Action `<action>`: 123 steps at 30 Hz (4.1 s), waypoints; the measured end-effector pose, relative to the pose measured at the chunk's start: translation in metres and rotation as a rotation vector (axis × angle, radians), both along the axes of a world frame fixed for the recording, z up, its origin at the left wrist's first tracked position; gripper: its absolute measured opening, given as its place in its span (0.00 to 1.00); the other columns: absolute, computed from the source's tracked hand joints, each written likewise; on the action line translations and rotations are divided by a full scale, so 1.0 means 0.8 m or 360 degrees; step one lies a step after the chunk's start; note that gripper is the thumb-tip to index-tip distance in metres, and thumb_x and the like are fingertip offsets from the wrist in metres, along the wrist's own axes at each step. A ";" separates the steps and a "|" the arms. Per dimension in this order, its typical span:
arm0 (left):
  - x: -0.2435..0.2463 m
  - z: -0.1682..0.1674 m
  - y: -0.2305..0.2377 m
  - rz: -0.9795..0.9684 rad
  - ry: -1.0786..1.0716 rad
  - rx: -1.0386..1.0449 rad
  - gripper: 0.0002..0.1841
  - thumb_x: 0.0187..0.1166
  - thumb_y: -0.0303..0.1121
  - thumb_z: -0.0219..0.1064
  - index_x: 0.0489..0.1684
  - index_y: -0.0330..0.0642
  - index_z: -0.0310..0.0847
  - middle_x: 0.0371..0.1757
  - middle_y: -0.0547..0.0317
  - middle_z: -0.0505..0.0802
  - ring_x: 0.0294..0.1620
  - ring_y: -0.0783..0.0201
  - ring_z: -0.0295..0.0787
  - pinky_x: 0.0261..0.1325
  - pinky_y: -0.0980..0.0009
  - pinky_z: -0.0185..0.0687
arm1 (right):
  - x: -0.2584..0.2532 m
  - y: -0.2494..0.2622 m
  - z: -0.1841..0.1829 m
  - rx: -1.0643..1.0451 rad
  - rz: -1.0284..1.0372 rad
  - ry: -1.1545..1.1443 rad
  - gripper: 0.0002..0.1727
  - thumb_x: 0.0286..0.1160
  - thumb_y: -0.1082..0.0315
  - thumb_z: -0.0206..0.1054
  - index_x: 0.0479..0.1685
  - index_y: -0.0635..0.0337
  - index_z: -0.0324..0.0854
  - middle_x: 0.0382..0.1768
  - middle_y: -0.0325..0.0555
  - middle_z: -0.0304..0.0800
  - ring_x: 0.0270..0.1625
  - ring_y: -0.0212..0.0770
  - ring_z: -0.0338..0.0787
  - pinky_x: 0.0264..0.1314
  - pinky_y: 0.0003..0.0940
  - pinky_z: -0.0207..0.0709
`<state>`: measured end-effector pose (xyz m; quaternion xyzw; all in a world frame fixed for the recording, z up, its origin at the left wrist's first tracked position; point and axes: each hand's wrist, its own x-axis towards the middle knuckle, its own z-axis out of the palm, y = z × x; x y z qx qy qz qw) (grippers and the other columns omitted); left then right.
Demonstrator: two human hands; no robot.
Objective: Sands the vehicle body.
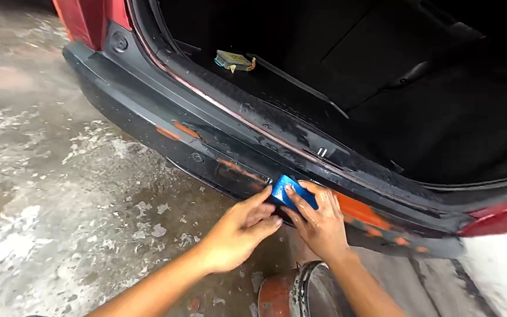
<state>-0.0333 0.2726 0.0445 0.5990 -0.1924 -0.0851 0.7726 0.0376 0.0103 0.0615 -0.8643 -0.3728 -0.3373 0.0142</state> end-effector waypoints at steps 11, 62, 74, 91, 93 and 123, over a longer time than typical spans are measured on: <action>-0.068 -0.262 0.042 -0.0378 -0.0083 0.1472 0.24 0.82 0.44 0.66 0.78 0.54 0.81 0.76 0.54 0.86 0.75 0.49 0.84 0.74 0.43 0.78 | 0.007 0.013 -0.015 -0.0025 0.0046 -0.0098 0.26 0.72 0.54 0.75 0.72 0.31 0.82 0.69 0.53 0.77 0.72 0.49 0.79 0.71 0.49 0.78; -0.017 -0.270 0.043 -0.0610 0.0287 0.1541 0.29 0.86 0.51 0.58 0.84 0.51 0.73 0.79 0.46 0.81 0.79 0.42 0.76 0.76 0.39 0.73 | 0.032 0.232 -0.017 0.0243 0.0016 -0.0332 0.19 0.71 0.58 0.73 0.59 0.55 0.90 0.54 0.59 0.78 0.55 0.47 0.80 0.57 0.38 0.77; -0.004 -0.247 0.043 -0.0509 0.0224 0.1452 0.28 0.86 0.51 0.58 0.84 0.52 0.73 0.79 0.48 0.82 0.79 0.44 0.77 0.78 0.40 0.71 | 0.022 0.198 -0.027 0.0248 -0.0015 -0.0342 0.19 0.69 0.57 0.73 0.59 0.52 0.88 0.56 0.56 0.76 0.59 0.45 0.79 0.62 0.38 0.76; -0.019 -0.259 0.002 -0.0801 0.0136 0.1583 0.28 0.85 0.53 0.59 0.83 0.54 0.73 0.79 0.51 0.81 0.79 0.46 0.78 0.75 0.38 0.74 | 0.053 0.255 0.010 0.0220 0.0138 -0.0066 0.20 0.73 0.55 0.72 0.61 0.48 0.92 0.53 0.56 0.79 0.52 0.46 0.80 0.49 0.37 0.78; -0.018 -0.254 0.013 -0.0790 0.0132 0.1575 0.29 0.85 0.52 0.59 0.83 0.52 0.73 0.79 0.50 0.81 0.79 0.45 0.77 0.76 0.38 0.73 | 0.031 0.207 0.011 0.0161 0.0074 0.0010 0.23 0.74 0.56 0.73 0.69 0.47 0.88 0.60 0.56 0.80 0.59 0.47 0.83 0.56 0.40 0.83; -0.011 -0.243 0.048 -0.0535 0.0204 0.1573 0.30 0.84 0.54 0.61 0.84 0.54 0.73 0.80 0.49 0.82 0.79 0.46 0.78 0.78 0.42 0.74 | -0.010 0.176 -0.064 0.0708 -0.0446 -0.0342 0.22 0.71 0.55 0.74 0.62 0.51 0.89 0.57 0.55 0.75 0.59 0.46 0.79 0.59 0.40 0.79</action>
